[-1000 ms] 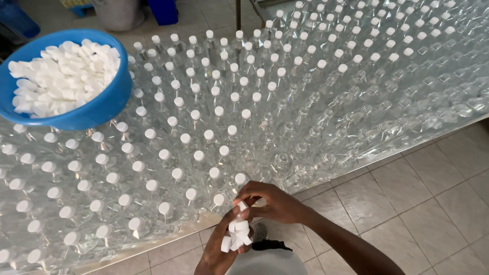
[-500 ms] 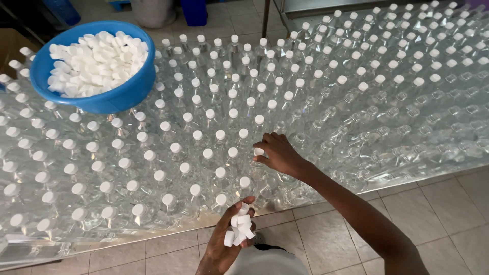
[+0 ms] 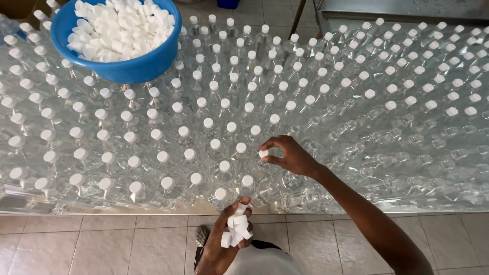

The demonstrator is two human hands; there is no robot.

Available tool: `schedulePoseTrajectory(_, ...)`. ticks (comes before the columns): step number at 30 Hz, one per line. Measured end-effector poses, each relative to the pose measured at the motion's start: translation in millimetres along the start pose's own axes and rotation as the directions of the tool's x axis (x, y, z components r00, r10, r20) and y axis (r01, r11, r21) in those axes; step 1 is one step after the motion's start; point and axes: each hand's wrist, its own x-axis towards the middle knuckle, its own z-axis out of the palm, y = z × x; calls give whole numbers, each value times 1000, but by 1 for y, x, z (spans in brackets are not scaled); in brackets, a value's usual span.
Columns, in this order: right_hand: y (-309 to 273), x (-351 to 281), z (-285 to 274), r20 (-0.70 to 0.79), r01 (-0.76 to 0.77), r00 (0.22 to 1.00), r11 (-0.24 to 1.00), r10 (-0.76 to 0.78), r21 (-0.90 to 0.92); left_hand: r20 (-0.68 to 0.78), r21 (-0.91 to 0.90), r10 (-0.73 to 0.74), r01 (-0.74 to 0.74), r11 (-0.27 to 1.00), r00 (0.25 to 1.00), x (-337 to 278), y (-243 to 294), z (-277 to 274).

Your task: Placing plastic caps onto the tops of water bottles arranged on a production table

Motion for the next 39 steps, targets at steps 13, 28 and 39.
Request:
schedulePoseTrajectory(13,-6,12,-5,16,72,997,984,-70,-161,-11,100,-37,38,994,999,11,35,6)
schedulePoseTrajectory(28,2,37,-15,264,-247,930,967,256,-67,46,132,-239,231,964,970,41,80,-8)
schedulePoseTrajectory(39,5,37,-10,260,-162,943,970,207,-183,43,186,-260,248,951,965,52,68,16)
